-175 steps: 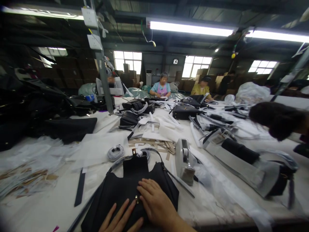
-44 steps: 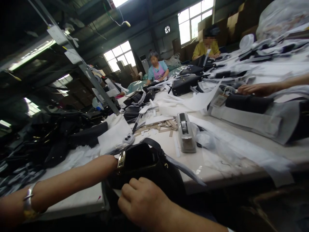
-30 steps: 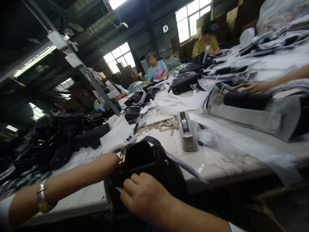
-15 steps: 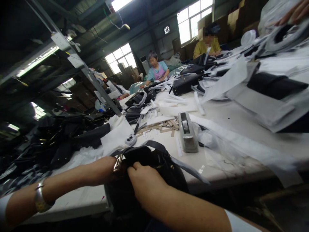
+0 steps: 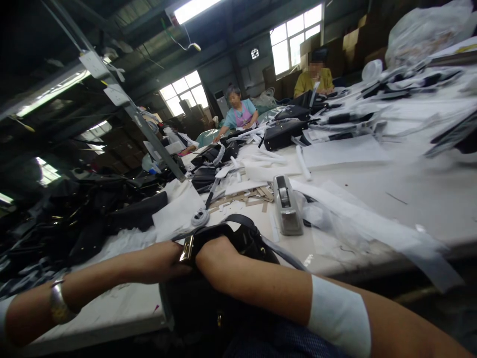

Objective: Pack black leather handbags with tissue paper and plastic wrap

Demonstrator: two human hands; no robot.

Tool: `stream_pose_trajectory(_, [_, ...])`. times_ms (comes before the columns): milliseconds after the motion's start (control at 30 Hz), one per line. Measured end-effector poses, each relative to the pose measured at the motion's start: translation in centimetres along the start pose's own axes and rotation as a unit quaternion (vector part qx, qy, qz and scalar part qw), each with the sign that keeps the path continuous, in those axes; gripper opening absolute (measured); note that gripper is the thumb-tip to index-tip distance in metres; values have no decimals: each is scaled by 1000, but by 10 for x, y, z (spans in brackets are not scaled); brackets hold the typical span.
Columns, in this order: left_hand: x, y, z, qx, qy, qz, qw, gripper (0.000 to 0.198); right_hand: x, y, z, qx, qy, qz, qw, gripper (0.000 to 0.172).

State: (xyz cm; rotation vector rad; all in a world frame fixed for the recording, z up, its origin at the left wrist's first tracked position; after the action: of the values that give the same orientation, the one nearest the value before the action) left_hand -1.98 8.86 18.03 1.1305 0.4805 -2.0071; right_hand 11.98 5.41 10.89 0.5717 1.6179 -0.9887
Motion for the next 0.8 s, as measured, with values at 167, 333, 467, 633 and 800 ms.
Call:
stream_pose_trajectory(167, [-1, 3, 0, -24, 18, -3, 1000, 20, 0, 2, 6, -14, -47, 44, 998, 14])
stream_pose_trajectory(333, [-4, 2, 5, -27, 15, -21, 999, 15, -1, -3, 7, -14, -38, 70, 997, 17])
stream_pose_trajectory(467, [-3, 1, 5, -47, 8, -71, 996, 12, -7, -6, 10, -18, -43, 83, 995, 19])
stream_pose_trajectory(633, [-6, 1, -4, -59, -18, -96, 993, 13, -10, -6, 15, -12, -39, 90, 995, 22])
stream_pose_trajectory(800, [-14, 5, -7, -70, -27, -78, 994, 21, -6, -3, 14, 1, -34, 87, 996, 24])
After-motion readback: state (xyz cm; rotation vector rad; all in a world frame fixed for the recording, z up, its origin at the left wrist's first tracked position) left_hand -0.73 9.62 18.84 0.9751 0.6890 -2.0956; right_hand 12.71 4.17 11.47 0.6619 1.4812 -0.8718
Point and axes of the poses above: each hand's wrist, its own z-axis away from the middle knuckle, its own x-axis out of the palm, y = z × x, the point moved 1 cm from there along -z, towards the middle knuckle, and after that the axes turned 5 degrees about z, right-handed, at the moved point
